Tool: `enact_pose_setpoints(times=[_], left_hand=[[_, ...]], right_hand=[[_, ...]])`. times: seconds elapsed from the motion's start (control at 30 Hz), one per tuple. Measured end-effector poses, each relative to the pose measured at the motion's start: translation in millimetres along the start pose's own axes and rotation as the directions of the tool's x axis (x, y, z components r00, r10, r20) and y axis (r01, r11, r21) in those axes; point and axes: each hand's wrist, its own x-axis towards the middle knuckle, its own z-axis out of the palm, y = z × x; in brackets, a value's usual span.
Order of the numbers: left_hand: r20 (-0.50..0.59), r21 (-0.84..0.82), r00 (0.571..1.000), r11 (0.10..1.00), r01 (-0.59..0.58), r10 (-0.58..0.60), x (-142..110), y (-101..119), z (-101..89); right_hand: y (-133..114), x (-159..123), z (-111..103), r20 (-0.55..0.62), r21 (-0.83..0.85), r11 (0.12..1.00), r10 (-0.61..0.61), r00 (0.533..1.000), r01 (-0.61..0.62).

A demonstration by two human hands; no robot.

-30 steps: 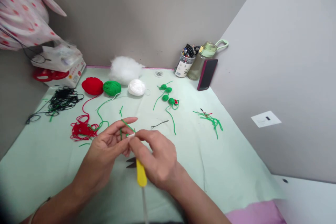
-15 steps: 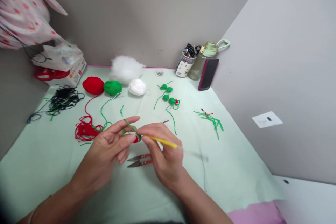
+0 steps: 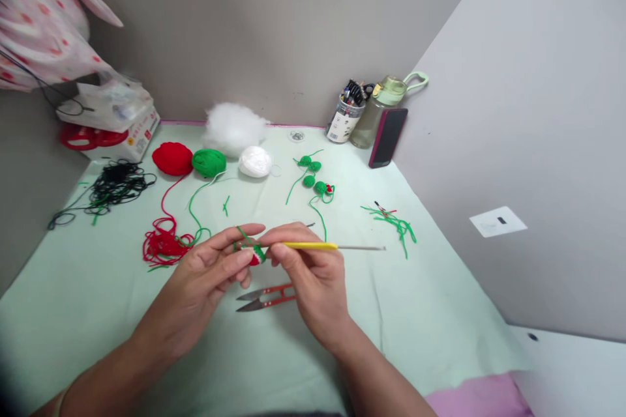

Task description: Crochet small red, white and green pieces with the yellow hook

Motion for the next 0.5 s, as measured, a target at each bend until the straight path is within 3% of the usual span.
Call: enact_pose_setpoints(times=[0.13,0.23,0.37,0.5], left_hand=[[-0.005,0.018,1.000,1.000,0.003,-0.003,-2,3,0.1],[-0.012,0.036,1.000,0.999,0.002,-0.001,-2,4,-1.0],[-0.070,0.087,0.996,0.995,-0.045,0.051,-2,-1,-3.0],[-0.125,0.152,0.985,0.983,-0.100,0.119,-3,-5,-1.5]], right_hand=[[0,0,-3,-0.008,0.149,0.983,0.108,0.994,-0.106],[-2,-1,-4,-0.015,0.153,0.984,0.096,0.995,-0.093],[-5,-7,-3,-0.007,-0.124,0.990,-0.074,0.997,0.073],[-7,-11,-2,0.143,-0.341,0.882,-0.293,0.945,0.325]])
